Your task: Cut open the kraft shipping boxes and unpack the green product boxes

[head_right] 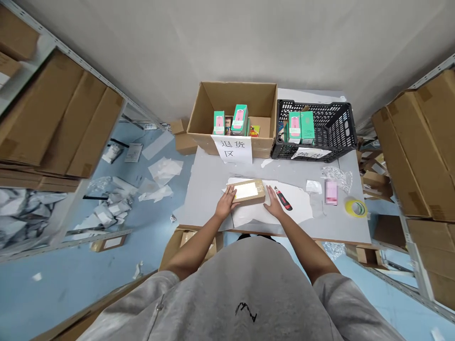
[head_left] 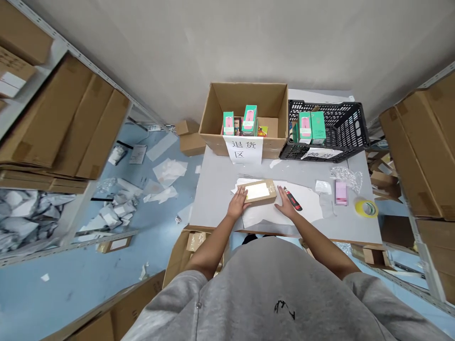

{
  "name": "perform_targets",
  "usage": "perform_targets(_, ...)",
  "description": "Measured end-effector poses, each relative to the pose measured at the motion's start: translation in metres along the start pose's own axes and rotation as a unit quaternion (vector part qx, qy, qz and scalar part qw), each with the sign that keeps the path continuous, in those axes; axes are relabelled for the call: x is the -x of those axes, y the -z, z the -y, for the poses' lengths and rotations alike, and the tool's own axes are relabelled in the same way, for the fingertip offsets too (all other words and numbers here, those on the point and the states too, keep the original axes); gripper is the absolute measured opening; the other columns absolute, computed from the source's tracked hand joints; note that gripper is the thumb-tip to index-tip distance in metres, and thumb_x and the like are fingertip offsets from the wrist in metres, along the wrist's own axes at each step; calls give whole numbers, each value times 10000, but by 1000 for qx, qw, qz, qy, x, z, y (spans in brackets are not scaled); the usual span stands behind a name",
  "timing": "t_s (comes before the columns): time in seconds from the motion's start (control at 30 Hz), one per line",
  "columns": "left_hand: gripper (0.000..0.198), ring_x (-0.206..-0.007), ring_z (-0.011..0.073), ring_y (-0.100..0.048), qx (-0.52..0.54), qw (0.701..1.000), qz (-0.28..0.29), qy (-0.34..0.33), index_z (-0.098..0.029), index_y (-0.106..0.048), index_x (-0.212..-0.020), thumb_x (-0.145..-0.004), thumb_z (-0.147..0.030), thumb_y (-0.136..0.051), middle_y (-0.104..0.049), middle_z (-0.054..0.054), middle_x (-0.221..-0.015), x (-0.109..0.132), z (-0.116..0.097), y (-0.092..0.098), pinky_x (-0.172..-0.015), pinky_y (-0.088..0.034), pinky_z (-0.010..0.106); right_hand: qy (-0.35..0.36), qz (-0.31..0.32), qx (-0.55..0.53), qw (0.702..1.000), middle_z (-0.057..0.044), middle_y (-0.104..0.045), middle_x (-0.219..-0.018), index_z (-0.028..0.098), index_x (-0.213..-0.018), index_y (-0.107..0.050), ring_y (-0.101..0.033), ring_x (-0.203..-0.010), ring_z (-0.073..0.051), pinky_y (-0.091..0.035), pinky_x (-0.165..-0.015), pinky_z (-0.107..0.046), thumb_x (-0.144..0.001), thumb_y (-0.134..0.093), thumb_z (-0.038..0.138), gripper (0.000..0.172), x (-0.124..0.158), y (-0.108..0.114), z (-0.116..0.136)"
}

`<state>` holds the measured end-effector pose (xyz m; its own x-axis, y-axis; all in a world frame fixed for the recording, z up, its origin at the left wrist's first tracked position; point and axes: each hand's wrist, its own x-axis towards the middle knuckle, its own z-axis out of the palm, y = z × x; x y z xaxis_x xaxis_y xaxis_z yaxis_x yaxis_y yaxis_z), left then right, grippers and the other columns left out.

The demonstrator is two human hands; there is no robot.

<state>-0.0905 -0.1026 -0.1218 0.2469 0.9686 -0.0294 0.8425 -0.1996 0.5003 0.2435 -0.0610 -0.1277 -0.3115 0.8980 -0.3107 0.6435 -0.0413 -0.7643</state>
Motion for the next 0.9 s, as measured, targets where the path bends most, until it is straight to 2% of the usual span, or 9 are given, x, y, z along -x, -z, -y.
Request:
perform_targets(0.07,617,-1696,328,-361,27,999,-10,28,-258,-572,-1623,-1086,-557,-629,-511,155,-1743,-15,6,8,-1315,-442,563,6,18,-84,996,-98,-339,-1838,333,-1818,-188,-365,-1681,-290,-423,-1304,-505,-891,-711,320,1065,-7,-5,16)
perform_targets(0.17,495,-1568,313,-546,100,991,-1,91,-293,-715,-1465,-1083,-590,-609,-649,97,-1630,-40,18,19,-1246,-507,493,-8,-10,-148,989,-155,-472,-1762,310,-1781,-260,-496,-1597,-324,-508,-1212,-526,-881,-768,356,1035,-13,-9,29)
perform_targets(0.27,485,-1205,292,-750,186,967,89,148,-253,-832,-1179,-1039,-658,-604,-836,72,-1259,-64,30,20,-1053,-586,405,-15,-29,-119,992,-188,-560,-1687,280,-1738,-351,-527,-1563,-353,-471,-1236,-567,-832,-860,390,1045,-4,-6,28)
perform_targets(0.33,548,-968,261,-749,225,946,147,181,-219,-823,-939,-971,-733,-635,-825,45,-937,-74,36,14,-898,-590,354,-27,-9,-79,996,-187,-593,-1652,279,-1739,-369,-521,-1564,-368,-421,-1274,-593,-780,-926,417,1117,9,-1,23)
perform_targets(0.43,571,-835,223,-680,255,929,145,225,-210,-746,-788,-875,-773,-710,-732,13,-760,-84,40,-1,-799,-551,314,-11,36,-50,998,-177,-524,-1710,287,-1777,-331,-453,-1614,-376,-382,-1315,-571,-681,-1005,442,1296,25,1,17)
perform_targets(0.5,539,-841,216,-667,256,926,116,254,-214,-722,-800,-861,-750,-743,-739,19,-802,-91,41,-7,-804,-540,312,3,37,-71,997,-167,-441,-1768,293,-1794,-306,-430,-1631,-363,-420,-1303,-527,-691,-999,466,1314,27,0,17)
perform_targets(0.6,519,-898,233,-686,249,914,82,310,-216,-710,-878,-894,-734,-739,-780,58,-911,-99,42,-8,-839,-546,327,-24,-3,-133,991,-151,-460,-1758,306,-1773,-362,-572,-1519,-335,-542,-1199,-482,-821,-900,525,1116,14,-3,23)
perform_targets(0.8,658,-1189,258,-743,394,859,49,323,-217,-637,-1464,-1103,-724,-422,-797,131,-1313,-88,33,3,-992,-580,362,-141,-121,-151,971,-158,-737,-1477,217,-1586,-617,-716,-1326,-307,-577,-1132,-432,-925,-808,528,755,-38,-3,43)
perform_targets(0.9,779,-1440,307,-637,375,876,-25,301,-239,-476,-1668,-1058,-716,-556,-639,167,-1603,-76,16,1,-1185,-506,436,-191,-129,-105,967,-101,-785,-1407,259,-1496,-695,-740,-1268,-299,-571,-1111,-430,-938,-794,551,637,-68,1,51)
